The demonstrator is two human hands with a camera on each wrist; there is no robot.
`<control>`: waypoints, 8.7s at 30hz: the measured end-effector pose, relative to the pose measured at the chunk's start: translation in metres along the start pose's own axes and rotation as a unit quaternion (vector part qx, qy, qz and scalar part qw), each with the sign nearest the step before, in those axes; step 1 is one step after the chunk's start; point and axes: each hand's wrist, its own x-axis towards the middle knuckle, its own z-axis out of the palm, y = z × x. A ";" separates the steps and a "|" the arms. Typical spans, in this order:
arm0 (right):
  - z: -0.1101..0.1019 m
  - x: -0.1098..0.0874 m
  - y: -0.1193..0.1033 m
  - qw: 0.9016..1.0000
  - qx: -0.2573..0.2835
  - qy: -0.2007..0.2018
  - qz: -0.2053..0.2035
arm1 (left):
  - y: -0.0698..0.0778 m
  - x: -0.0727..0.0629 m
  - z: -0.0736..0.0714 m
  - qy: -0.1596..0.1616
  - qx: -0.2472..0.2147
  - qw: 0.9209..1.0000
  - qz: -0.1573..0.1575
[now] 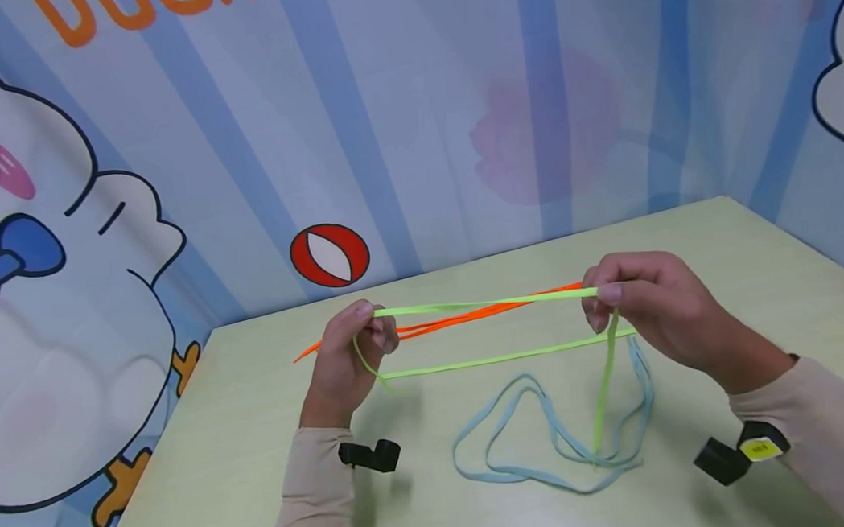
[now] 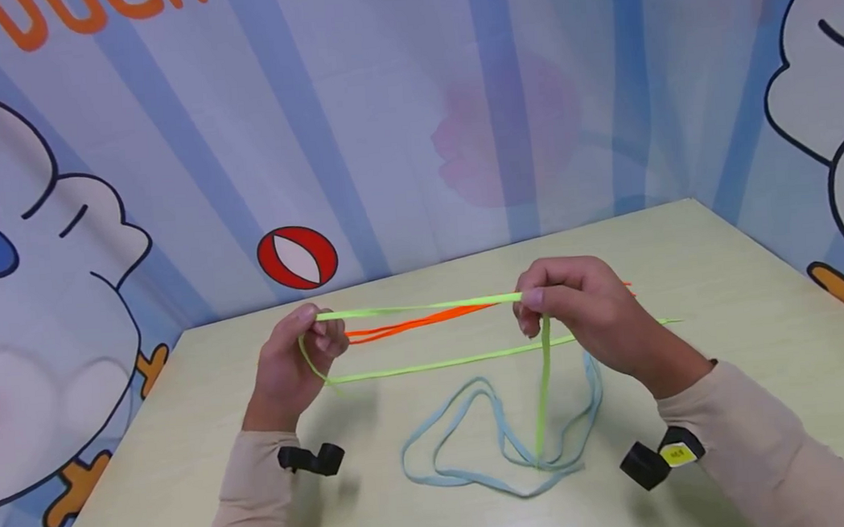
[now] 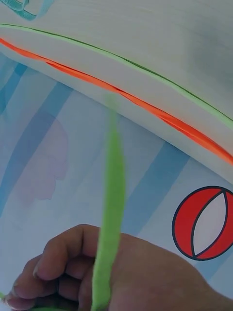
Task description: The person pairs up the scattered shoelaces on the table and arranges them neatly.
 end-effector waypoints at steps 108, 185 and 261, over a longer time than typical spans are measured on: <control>-0.090 -0.042 0.034 0.820 -0.478 0.043 0.312 | 0.006 -0.014 -0.075 0.098 0.446 0.846 -0.275; -0.104 -0.063 0.043 0.761 -0.556 -0.057 0.330 | 0.009 -0.041 -0.092 0.041 0.533 0.784 -0.316; 0.025 -0.024 0.059 0.852 -0.404 -0.176 0.283 | -0.052 -0.009 0.072 -0.149 0.546 0.788 -0.243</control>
